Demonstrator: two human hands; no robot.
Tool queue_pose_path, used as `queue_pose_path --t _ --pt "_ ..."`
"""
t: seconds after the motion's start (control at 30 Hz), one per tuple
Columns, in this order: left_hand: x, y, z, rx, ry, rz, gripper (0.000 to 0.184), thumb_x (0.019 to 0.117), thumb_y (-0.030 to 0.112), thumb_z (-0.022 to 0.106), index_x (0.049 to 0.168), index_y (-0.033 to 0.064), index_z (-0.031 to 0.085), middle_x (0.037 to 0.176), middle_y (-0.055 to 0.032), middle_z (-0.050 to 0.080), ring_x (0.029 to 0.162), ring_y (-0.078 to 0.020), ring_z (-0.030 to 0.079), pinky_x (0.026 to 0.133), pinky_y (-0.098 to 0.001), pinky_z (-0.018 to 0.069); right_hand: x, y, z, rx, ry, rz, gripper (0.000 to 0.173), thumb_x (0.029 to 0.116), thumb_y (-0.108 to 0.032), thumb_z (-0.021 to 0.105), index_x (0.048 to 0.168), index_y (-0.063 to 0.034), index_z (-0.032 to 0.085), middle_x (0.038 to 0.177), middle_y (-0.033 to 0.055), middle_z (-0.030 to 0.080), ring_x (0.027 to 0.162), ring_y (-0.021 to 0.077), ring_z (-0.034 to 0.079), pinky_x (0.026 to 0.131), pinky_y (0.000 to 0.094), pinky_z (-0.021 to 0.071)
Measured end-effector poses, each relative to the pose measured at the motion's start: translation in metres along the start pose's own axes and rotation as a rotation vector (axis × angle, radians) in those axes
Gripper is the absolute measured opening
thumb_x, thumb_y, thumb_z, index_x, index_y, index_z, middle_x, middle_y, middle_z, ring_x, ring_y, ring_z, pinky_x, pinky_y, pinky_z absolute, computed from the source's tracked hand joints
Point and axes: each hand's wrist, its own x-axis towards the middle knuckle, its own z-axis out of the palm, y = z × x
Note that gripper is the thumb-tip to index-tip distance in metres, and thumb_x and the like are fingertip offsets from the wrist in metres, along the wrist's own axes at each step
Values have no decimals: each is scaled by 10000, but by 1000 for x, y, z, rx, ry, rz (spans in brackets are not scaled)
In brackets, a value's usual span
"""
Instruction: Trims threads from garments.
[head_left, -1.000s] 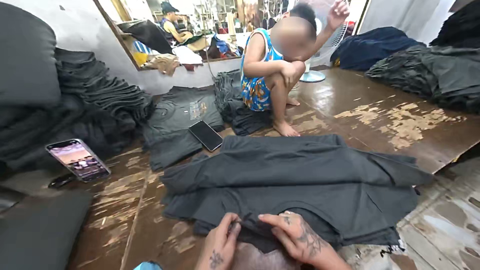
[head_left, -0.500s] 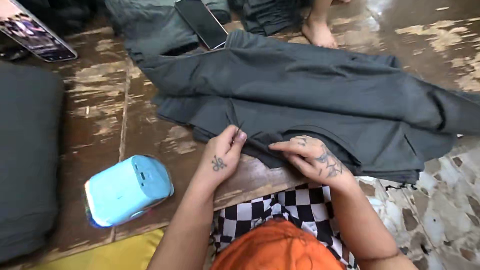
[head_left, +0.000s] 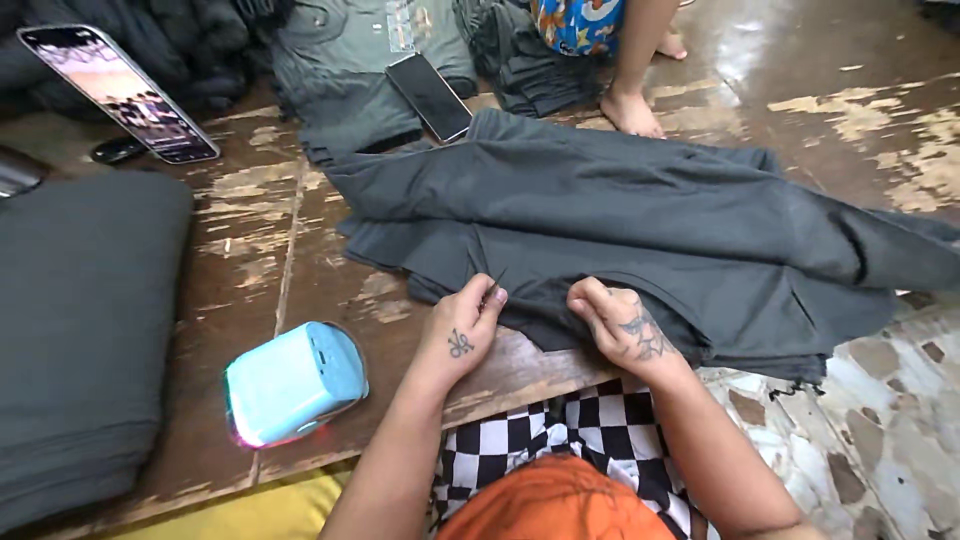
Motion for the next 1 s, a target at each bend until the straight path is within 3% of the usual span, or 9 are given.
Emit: queue_pose_path --t 0.1,0.2,0.43,0.63,0.7,0.77,0.83,0.93,1.0 --pt "1 6 0 -8 13 1 314 1054 287 527 1075 8 670 813 -131 665 781 -279 658 740 -518 511 0 -4 -9 75 -19 54 297 1059 -140 456 933 26 666 729 133 659 690 231 669 652 367 543" --pt "-8 22 -3 71 32 75 451 1009 307 547 1335 0 606 994 -160 713 890 -320 691 809 -547 543 -1 -2 -16 164 -32 97 307 1071 -143 438 961 44 656 774 138 661 731 183 653 698 311 532" --pt "-24 51 8 227 88 445 340 938 126 597 1247 55 717 991 -143 735 824 -327 733 649 -493 579 -9 3 -13 192 -35 96 324 1085 -174 417 976 39 635 797 119 645 758 146 633 734 290 522" --pt "-19 53 10 236 64 356 318 962 92 581 1234 96 745 1016 -142 755 854 -352 745 675 -535 576 -5 -1 -17 231 -48 66 337 1086 -133 372 979 57 629 818 116 687 776 140 671 749 276 544" --pt "-21 46 8 154 83 280 327 957 136 596 1251 72 725 1030 -138 744 865 -321 732 721 -523 579 -20 -9 -27 341 -85 29 435 1111 -230 332 960 36 641 848 119 704 815 141 683 780 295 554" --pt "-20 35 5 103 166 237 351 925 155 614 1243 48 714 993 -130 733 811 -278 708 711 -486 577 -48 -26 -42 527 -159 -54 551 1111 -441 318 866 -41 608 779 70 660 756 103 665 703 258 559" --pt "-20 18 5 113 208 189 377 914 168 633 1265 47 696 944 -133 732 766 -280 694 694 -503 571 -79 -32 -58 619 -232 -174 525 1086 -508 366 835 -97 575 814 56 649 811 133 664 723 266 560" --pt "-18 -3 14 177 200 115 350 939 176 654 1281 108 692 914 -140 736 777 -332 708 687 -589 551 -103 -12 -94 246 -14 -28 508 1039 -622 399 971 -159 600 1060 8 668 1078 95 645 896 262 544" --pt "-15 -6 17 122 241 86 229 1001 166 604 1174 57 708 942 -156 732 827 -319 719 734 -574 562 -116 16 -116 -143 90 156 582 1024 -646 410 1111 -115 632 1217 100 645 1225 203 593 1029 377 481"
